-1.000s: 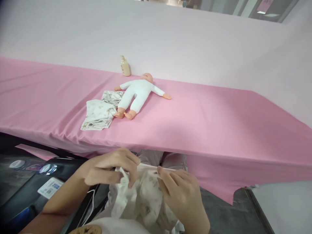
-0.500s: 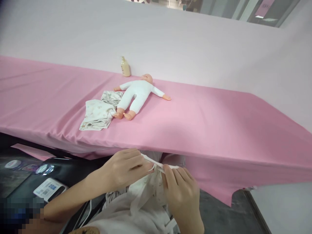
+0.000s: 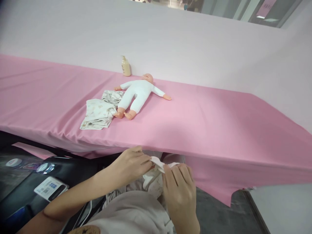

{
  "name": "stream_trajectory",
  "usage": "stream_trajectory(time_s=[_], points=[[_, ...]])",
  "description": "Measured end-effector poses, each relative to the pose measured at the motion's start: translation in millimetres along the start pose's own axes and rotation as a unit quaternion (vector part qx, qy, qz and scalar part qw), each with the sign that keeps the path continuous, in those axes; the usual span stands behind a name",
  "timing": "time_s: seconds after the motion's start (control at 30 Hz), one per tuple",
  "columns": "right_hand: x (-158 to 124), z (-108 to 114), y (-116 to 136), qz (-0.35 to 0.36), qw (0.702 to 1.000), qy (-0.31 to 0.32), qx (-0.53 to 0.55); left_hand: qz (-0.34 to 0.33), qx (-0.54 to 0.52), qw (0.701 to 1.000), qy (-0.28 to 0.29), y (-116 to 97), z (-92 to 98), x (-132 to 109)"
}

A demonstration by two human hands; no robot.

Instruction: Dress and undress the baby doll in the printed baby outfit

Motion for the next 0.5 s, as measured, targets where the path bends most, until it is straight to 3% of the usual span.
stream_trajectory(time_s=[0.07,0.2,0.3,0.4,0.5], points=[[1,0,2,-0.017,1.000,0.003,0.006,-0.001,-0.013,1.000,0.004,-3,1.5,-2],[0,0,2,-0.042,0.999,-0.018,0.024,0.005,-0.058,0.996,-0.074,-7,10.5,1],[-6,-4,-1,-0.056,0.996,0.000,0.070,0.008,-0.100,0.991,-0.092,-6,11.5,3],[-14,-12,-4,-0.097,0.993,0.035,0.060,0.049,-0.158,0.985,-0.046,-4,2.8,2],[-16,-21,0,-0.147,0.989,0.020,0.006,0.186,-0.256,0.947,0.054,-7,-10.5,0]])
Point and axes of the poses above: each hand's wrist, its own x-axis towards the middle knuckle, its own z-axis out of the back of the hand, y = z × x, the point moved 1 cm from there along x, towards the middle knuckle, and after that the axes turned 7 degrees about z, right-handed, at the moved point
